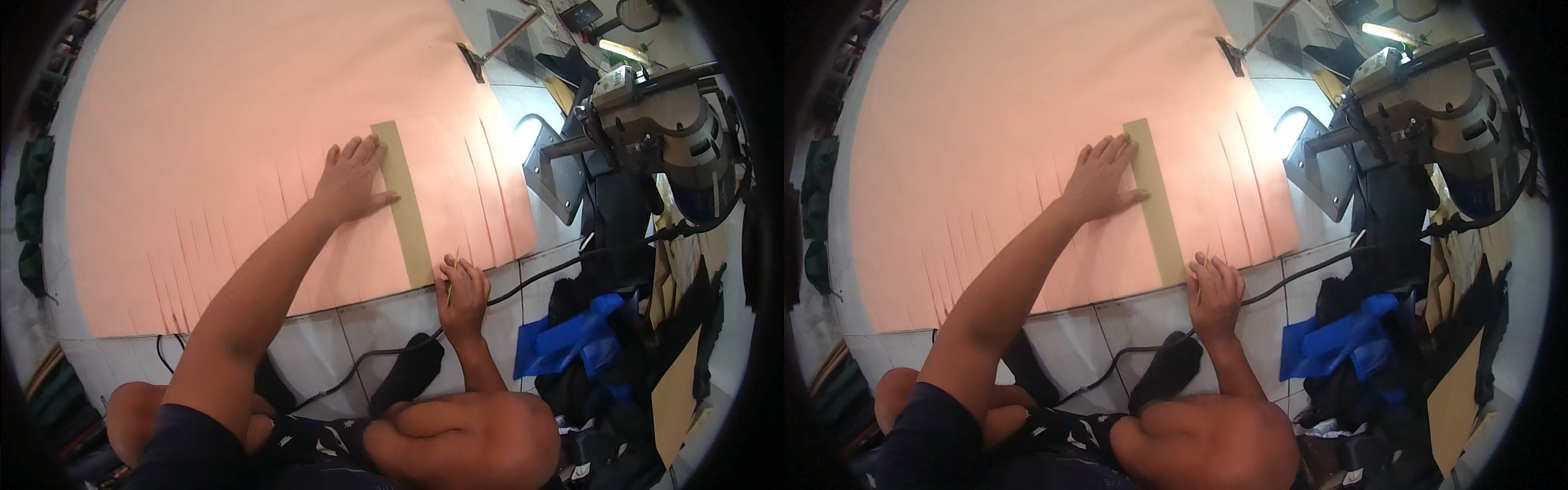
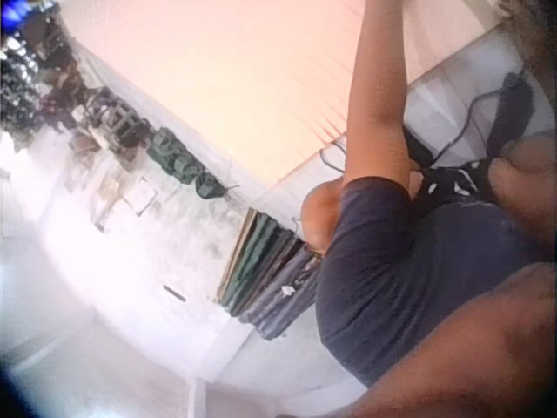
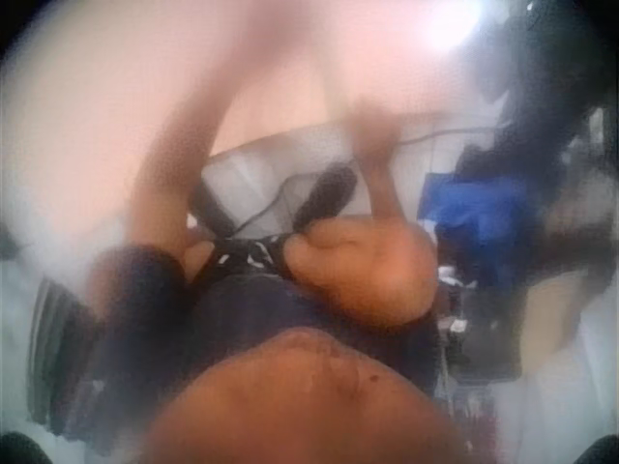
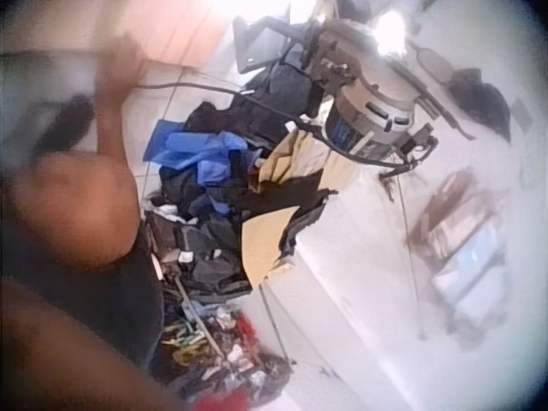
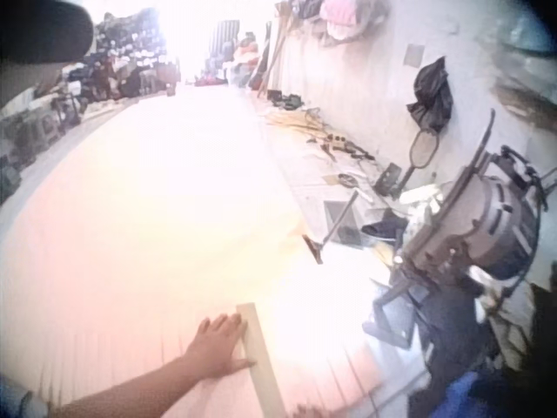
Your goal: The person sits on the floor and uses a ruler and pencil to draw straight lines on a large pink sheet. They then retrieve a router and position it over the marked sheet, preparing to cut along the lines.
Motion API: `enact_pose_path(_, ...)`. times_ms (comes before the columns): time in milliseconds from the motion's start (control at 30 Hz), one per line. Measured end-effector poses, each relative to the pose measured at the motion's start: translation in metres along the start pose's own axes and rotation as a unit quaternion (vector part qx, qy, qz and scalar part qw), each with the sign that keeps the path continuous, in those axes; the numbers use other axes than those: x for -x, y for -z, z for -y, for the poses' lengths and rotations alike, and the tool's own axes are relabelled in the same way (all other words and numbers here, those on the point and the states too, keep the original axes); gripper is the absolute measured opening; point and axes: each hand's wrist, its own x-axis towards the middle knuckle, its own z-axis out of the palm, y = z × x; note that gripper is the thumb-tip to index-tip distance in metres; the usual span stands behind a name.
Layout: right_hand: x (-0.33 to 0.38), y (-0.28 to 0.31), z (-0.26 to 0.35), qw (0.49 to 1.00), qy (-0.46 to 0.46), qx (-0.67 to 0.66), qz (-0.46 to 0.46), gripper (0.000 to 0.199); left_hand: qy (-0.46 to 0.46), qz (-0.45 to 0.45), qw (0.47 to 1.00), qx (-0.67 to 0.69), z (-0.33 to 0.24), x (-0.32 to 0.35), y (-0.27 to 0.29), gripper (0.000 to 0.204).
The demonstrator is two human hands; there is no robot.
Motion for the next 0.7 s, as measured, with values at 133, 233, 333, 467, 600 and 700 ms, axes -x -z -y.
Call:
enact_pose_path(133,-0.0002,-0.0001,0.0040,1.000,0.015,-0.019,0.004,0.026,0.004,-0.013,1.000,-0.002,-0.0015,0.0002,-0.0059,0.095)
enact_pose_path(233,-0.0014,-0.0053,0.0032,0.999,0.033,-0.004,0.022,0.027,0.011,-0.017,1.000,0.001,-0.0061,0.0000,-0.0066,0.094)
enact_pose_path(333,-0.0025,-0.0071,0.0031,0.999,0.038,0.007,0.022,0.026,0.010,-0.018,1.000,0.004,-0.0069,-0.0004,-0.0059,0.094)
enact_pose_path(467,-0.0033,-0.0058,0.0044,0.999,0.047,0.012,0.019,0.025,0.007,-0.018,1.000,0.018,-0.0045,0.0010,-0.0043,0.094)
enact_pose_path(600,-0.0033,-0.0043,0.0053,0.998,0.051,0.015,0.030,0.024,0.000,-0.019,1.000,0.013,-0.0011,0.0006,-0.0068,0.095)
enact_pose_path(700,-0.0031,-0.0068,0.0060,0.998,0.055,0.028,0.021,0.026,-0.003,-0.014,1.000,0.011,0.0015,-0.0015,-0.0082,0.097)
